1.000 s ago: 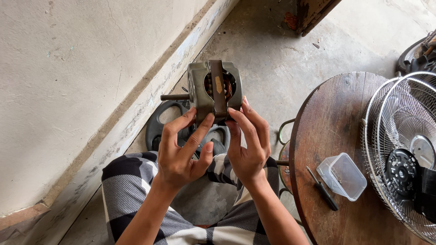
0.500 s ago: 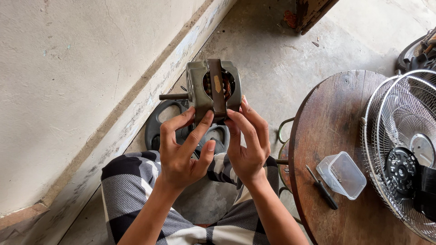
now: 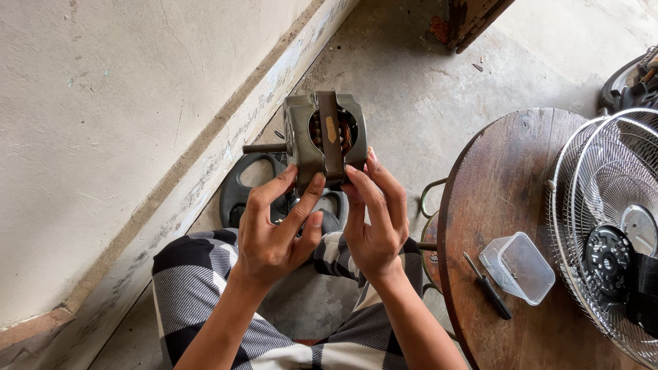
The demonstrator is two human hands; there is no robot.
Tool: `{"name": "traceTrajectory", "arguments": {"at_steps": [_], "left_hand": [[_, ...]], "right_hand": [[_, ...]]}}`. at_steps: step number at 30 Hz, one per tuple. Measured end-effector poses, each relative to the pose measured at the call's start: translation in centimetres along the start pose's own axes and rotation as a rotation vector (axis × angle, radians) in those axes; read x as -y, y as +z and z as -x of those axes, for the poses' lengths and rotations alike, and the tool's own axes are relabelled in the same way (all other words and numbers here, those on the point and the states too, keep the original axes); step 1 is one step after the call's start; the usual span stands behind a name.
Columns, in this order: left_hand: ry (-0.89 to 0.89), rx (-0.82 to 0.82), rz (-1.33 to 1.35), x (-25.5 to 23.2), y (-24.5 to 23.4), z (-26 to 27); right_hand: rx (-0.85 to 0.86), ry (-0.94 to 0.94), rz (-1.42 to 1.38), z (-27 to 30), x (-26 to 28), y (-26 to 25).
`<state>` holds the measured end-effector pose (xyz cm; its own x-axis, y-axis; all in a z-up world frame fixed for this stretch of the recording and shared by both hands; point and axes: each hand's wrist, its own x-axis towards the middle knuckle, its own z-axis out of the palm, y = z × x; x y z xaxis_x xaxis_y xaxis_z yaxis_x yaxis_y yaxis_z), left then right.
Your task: The person disassembles an electric fan motor, removes the end cap, and then reassembles it by placing the end cap back on and securing it with screws using a screwdriver.
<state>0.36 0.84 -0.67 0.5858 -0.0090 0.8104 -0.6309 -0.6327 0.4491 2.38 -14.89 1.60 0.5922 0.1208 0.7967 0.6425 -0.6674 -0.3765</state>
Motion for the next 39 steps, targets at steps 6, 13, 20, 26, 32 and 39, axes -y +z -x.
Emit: {"name": "traceTrajectory", "arguments": {"at_steps": [6,13,20,26,32,39], "left_hand": [[-0.003,0.01,-0.008,0.0,-0.3,0.1],[-0.093,0.036,0.076,-0.6,-0.6,0.5],[-0.083,-0.022,-0.001,-2.2,-0.7,1.2],[-0.075,-0.054,-0.002,-4.6,-0.1,2.4],[-0.092,0.07,0.14,-7.4,1.9,2.8],[-0.014,0.383,0.343,-12.0,6.5,3.4]], "right_hand": [[0.013,0.01,-0.003,-0.1,0.3,-0.2],[0.11,0.105,-0.06,0.3,0.5,-1.4],[0.142,0.169,-0.096,0.8,1.0,-3.1],[0.162,0.233,-0.027,2.2,1.3,-6.7],[0.172,0.317,0.099,4.0,1.2,-11.0],[0.15,0.545,0.284,7.3,0.1,-17.6]]}}
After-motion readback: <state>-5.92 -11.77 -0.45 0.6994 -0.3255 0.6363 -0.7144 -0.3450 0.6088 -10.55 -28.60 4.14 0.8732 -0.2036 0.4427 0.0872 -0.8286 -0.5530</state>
